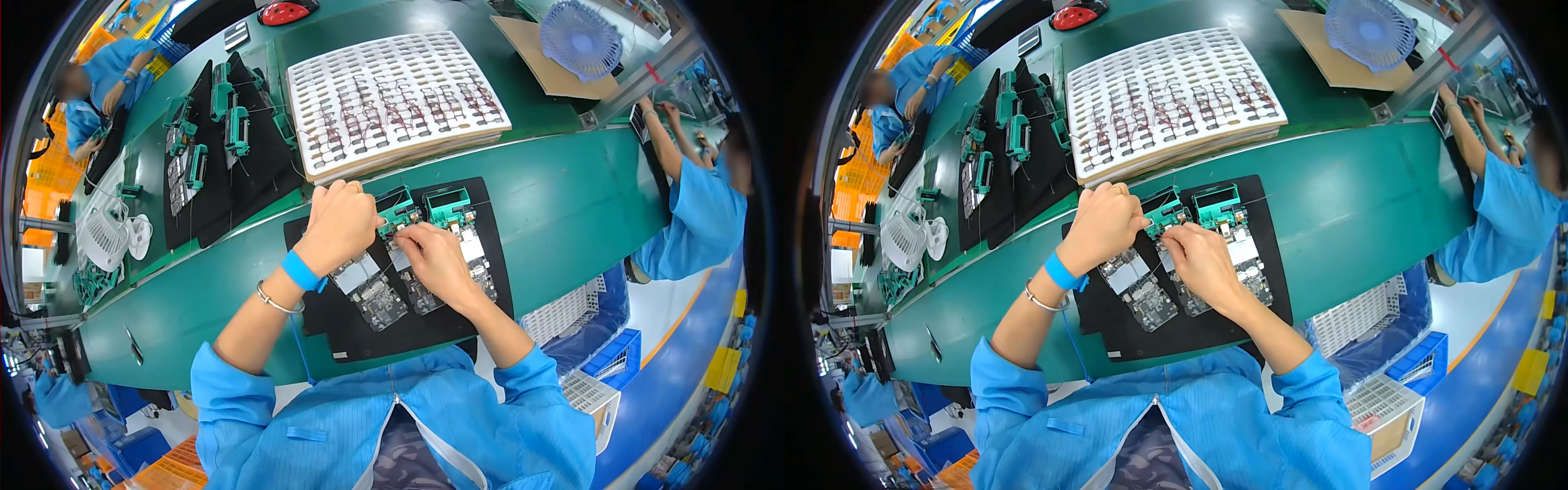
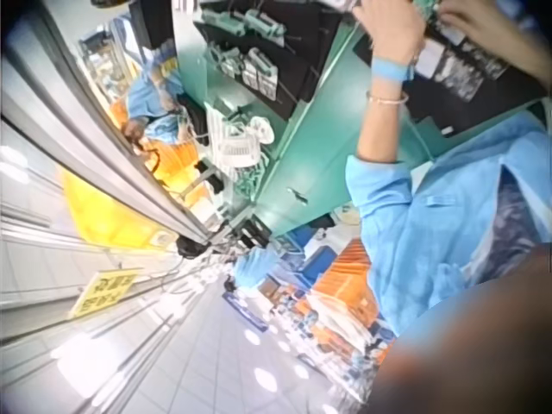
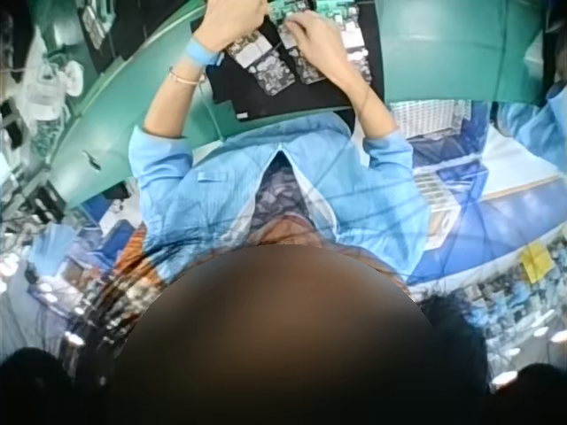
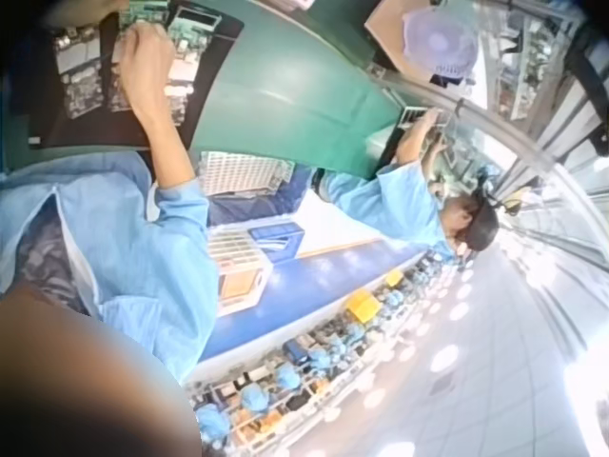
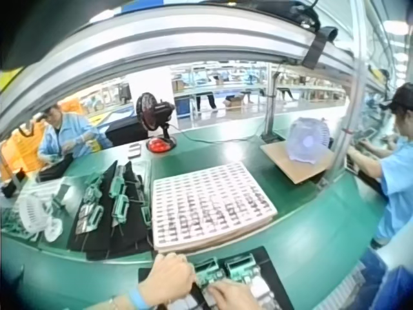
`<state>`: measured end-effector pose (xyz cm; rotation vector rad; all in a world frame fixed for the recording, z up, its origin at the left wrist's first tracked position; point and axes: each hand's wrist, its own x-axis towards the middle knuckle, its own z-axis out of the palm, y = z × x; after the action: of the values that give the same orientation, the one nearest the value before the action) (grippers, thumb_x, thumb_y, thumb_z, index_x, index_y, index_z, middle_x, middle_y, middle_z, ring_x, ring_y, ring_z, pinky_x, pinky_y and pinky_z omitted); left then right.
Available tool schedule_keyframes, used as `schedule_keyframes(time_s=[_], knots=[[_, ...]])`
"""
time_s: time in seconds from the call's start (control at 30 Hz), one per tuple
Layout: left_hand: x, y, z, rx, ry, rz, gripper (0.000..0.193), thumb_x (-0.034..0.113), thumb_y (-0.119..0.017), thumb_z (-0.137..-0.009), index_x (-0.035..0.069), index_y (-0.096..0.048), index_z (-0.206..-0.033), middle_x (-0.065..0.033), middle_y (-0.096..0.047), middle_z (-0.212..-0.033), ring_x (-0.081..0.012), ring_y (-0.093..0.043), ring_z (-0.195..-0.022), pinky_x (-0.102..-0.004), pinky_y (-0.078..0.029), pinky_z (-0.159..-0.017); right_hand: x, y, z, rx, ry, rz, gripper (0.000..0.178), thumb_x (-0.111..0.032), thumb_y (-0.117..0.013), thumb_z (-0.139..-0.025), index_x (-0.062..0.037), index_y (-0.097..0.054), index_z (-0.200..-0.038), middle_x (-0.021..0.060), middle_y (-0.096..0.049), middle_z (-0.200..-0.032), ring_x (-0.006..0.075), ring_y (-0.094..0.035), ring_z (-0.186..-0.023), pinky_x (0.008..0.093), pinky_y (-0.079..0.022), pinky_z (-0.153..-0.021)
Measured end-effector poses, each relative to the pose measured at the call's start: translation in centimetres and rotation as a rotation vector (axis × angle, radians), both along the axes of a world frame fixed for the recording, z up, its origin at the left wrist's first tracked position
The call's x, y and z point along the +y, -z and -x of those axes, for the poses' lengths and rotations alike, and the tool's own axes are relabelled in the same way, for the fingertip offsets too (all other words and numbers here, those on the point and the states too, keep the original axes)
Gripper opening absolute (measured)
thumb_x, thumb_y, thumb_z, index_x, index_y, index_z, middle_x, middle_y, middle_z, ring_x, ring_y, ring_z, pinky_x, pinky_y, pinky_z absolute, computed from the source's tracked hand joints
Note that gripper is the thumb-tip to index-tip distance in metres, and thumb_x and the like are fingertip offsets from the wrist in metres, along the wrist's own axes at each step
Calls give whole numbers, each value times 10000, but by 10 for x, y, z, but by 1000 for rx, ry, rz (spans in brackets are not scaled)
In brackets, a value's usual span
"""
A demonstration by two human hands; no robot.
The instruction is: Assembling electronic components and connecting wires on circuit boards on a production line.
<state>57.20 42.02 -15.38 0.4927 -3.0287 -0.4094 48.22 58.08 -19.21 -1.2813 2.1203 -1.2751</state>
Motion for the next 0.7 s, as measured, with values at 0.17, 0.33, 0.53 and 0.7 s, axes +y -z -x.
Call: schedule_keyframes(time_s=[0.17, 0.33, 0.53, 0.7], knots=[[-4, -9, 8, -172, 4, -41, 178, 226, -720, -754, 80, -665, -669, -95, -616, -795, -285, -573, -863, -408, -373, -703, 1, 2, 4, 15, -17, 1, 94, -64, -608, -827, 14, -657, -848, 173, -632, -784, 348, -619, -705, 414, -490, -626], [-2, -3, 3, -148, -102, -117, 232, 269, -732, -754, 72, -609, -770, -105, -609, -852, -287, -562, -914, -409, -367, -716, 2, 5, 6, 32, -23, -13, 97, -74, -608, -832, 13, -650, -842, 173, -633, -781, 349, -619, -706, 421, -486, -624], [-16, -7, 12, -326, -146, -254, 360, 336, -754, -730, 65, -553, -854, -113, -601, -883, -303, -551, -946, -418, -380, -724, 5, 8, 18, -478, -79, -21, 167, -116, -604, -880, -41, -645, -1023, 12, -590, -708, 92, -536, -606, 249, -404, -522], [10, -9, -10, 400, -132, -203, 162, 114, -660, -814, 22, -539, -868, -116, -586, -843, -278, -565, -844, -373, -445, -750, 27, -14, 28, -1314, 25, 206, 318, -114, -591, -914, 16, -566, -1204, -1, -564, -798, 67, -546, -667, 200, -507, -603]])
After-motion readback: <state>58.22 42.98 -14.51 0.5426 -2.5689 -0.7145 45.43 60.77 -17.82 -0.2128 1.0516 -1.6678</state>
